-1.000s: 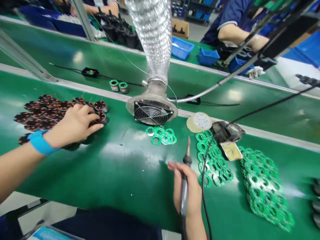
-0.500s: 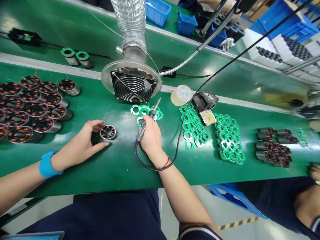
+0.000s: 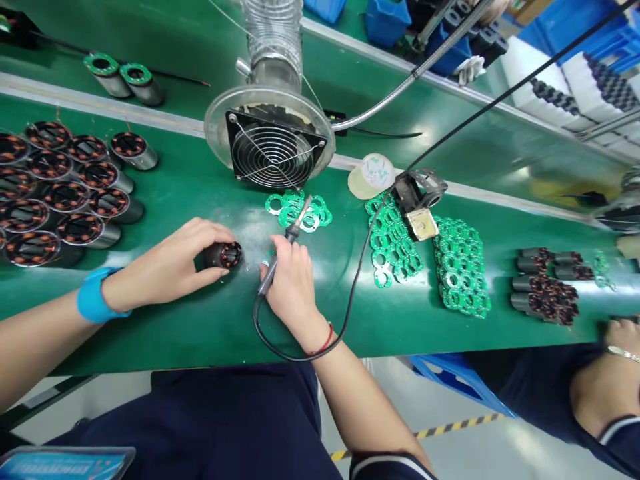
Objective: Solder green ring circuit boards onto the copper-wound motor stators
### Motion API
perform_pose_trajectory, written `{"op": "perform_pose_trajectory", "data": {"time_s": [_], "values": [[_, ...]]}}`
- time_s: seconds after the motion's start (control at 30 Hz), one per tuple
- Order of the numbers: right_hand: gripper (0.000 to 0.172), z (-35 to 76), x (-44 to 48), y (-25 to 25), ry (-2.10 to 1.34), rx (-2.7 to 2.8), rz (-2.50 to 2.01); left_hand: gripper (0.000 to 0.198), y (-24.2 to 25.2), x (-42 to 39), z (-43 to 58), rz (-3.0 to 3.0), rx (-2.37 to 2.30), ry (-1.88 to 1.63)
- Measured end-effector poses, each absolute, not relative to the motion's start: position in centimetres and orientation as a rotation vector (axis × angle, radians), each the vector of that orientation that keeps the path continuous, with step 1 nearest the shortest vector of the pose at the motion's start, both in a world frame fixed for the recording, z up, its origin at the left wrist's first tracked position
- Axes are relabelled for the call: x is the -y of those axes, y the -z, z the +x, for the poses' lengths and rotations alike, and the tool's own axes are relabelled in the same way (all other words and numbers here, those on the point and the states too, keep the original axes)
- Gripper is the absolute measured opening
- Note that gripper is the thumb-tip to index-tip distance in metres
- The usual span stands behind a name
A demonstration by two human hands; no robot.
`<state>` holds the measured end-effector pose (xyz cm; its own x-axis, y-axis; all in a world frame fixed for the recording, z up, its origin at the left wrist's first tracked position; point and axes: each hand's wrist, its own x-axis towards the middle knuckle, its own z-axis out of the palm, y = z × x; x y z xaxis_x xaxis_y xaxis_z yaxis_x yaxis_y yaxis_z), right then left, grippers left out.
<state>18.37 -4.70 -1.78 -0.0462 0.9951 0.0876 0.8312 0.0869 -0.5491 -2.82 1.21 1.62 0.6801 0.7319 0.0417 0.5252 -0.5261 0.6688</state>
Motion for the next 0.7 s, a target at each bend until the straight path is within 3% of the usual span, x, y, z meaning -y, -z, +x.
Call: {"op": "perform_pose_trajectory", "data": {"time_s": [0.27, 0.4, 0.57, 0.7], "values": [[0.036, 17.5, 5.5, 1.9, -0.526, 2.12, -1.528, 0.061, -0.3, -0.4, -2.7, 1.952, -1.063, -0.432], [0.034, 17.9, 5.2, 2.2, -0.499, 2.077, -1.584, 0.058, -0.1, -0.7, -3.3, 1.826, -0.972, -0.402], [0.031, 20.0, 5.8, 1.1, -0.463, 1.867, -1.541, 0.04, -0.4, -0.7, -3.4, 2.11, -0.788, -0.287], [0.037, 21.4, 7.9, 0.2, -0.582, 1.634, -1.536, 0.037, -0.5, -0.1, -2.8, 2.274, -0.785, -0.261]]}}
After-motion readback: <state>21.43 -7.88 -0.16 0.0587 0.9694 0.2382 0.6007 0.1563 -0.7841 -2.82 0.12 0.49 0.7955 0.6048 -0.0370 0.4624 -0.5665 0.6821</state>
